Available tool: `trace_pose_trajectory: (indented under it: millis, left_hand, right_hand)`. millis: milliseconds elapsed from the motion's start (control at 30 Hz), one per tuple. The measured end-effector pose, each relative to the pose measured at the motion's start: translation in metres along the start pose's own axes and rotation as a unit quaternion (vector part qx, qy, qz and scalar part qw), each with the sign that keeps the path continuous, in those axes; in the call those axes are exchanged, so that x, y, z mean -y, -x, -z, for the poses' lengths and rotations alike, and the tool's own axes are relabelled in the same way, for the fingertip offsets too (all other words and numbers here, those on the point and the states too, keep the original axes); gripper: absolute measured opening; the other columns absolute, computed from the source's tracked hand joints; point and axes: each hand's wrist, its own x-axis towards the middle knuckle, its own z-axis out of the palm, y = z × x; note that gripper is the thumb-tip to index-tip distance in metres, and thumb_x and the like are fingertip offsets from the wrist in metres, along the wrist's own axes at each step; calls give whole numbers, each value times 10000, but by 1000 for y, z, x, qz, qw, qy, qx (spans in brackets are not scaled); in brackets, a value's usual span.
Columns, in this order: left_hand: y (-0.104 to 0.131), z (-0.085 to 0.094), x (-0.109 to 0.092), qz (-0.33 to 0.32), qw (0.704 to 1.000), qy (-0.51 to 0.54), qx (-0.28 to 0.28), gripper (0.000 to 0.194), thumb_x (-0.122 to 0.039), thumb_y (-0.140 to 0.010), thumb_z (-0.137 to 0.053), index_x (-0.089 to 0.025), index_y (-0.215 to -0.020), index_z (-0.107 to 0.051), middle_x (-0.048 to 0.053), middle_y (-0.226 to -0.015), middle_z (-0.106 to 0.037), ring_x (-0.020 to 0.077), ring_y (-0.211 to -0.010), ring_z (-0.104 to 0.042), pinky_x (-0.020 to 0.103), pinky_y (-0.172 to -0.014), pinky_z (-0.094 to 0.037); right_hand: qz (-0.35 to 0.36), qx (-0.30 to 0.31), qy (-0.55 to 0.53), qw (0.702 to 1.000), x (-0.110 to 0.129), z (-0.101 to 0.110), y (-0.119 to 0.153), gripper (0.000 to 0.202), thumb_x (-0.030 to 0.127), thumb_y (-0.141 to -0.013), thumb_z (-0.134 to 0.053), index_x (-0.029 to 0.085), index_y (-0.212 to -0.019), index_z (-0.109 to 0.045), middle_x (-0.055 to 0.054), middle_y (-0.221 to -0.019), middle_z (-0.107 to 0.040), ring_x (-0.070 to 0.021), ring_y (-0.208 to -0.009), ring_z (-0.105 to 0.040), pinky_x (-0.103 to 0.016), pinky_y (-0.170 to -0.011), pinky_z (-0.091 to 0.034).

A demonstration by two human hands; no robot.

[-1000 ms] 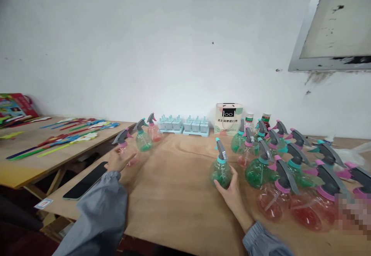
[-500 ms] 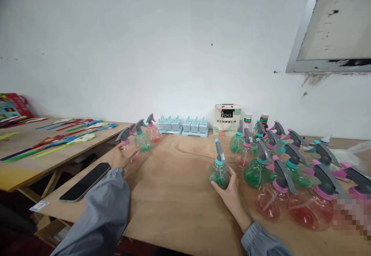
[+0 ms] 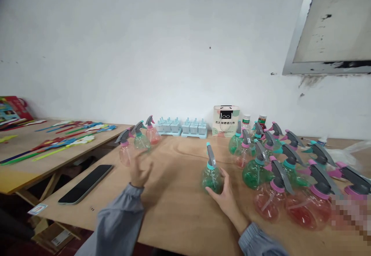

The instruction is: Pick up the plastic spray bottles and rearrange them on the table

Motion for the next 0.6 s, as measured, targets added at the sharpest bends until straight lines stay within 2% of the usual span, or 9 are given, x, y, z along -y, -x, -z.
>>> trace_pose_trajectory:
  millis: [33,100,200,267,333,433,500,567,600]
  left_hand:
    - [11,-14,-18,-42,991,66,109,612,-460,-783,-669,-169,-1288,-484,175,-1366,-511,366,-1348,-430,495,-1164,-286]
    - [34,-44,-53,-38,962,196,187,814,-458,-684,-781,-201,-1379,-443,178,-1470,-436,381,-1400,-373,526,-1182,-253]
    - [59,-81,-94,10,921,276,275,1063,-402,-579,-878,-246,-1483,-342,169,-1535,-365,396,-1433,-315,570,-1188,-201]
    - [63,-96,-110,24,912,294,287,1024,-365,-619,-861,-260,-1493,-337,155,-1529,-378,378,-1429,-323,561,-1189,-195]
    - [60,-103,-117,37,908,311,278,944,-338,-662,-828,-264,-1480,-364,149,-1494,-415,358,-1367,-405,538,-1167,-249]
    - [52,-107,-117,51,909,309,275,890,-297,-659,-806,-247,-1451,-404,141,-1345,-528,315,-1161,-560,507,-1093,-356]
    - [50,-109,-112,54,912,298,275,861,-252,-652,-781,-237,-1433,-419,123,-1263,-573,286,-1105,-582,474,-1070,-380]
    - [53,-112,-105,76,906,315,272,805,-208,-661,-735,-245,-1408,-438,115,-1270,-574,261,-1101,-593,429,-1039,-410]
    - [55,-114,-102,95,899,331,270,762,-192,-669,-708,-253,-1386,-457,111,-1283,-571,246,-1084,-608,407,-1009,-432]
  right_hand:
    - [3,20,-5,1000,1,-1,2,730,462,-756,-727,244,-1350,-364,-133,-1341,-529,-309,-1265,-525,-557,-1075,-423]
    - [4,54,-16,998,2,-2,4,711,468,-757,-730,255,-1341,-386,-128,-1354,-528,-309,-1270,-523,-557,-1075,-422]
    - [-2,73,-27,997,2,-3,7,709,485,-723,-759,254,-1303,-424,-121,-1286,-577,-307,-1180,-586,-549,-1024,-468]
    - [1,62,-25,998,3,-4,7,729,498,-687,-783,244,-1279,-443,-122,-1235,-605,-312,-1137,-611,-541,-991,-493]
    - [8,55,-6,998,5,-4,6,745,509,-669,-791,237,-1277,-459,-129,-1233,-614,-327,-1148,-608,-542,-985,-499]
    - [31,82,43,995,15,2,5,740,509,-699,-768,245,-1323,-472,-125,-1273,-618,-337,-1177,-601,-543,-990,-501]
    - [68,96,87,989,21,13,8,667,469,-762,-729,280,-1351,-481,-98,-1289,-624,-323,-1186,-602,-535,-999,-501]
    - [119,54,133,982,22,32,16,527,401,-818,-684,324,-1316,-529,-70,-1263,-640,-311,-1167,-611,-541,-1008,-489]
    - [140,1,148,979,19,44,21,454,372,-823,-676,332,-1262,-569,-68,-1222,-651,-315,-1147,-614,-559,-1012,-476]
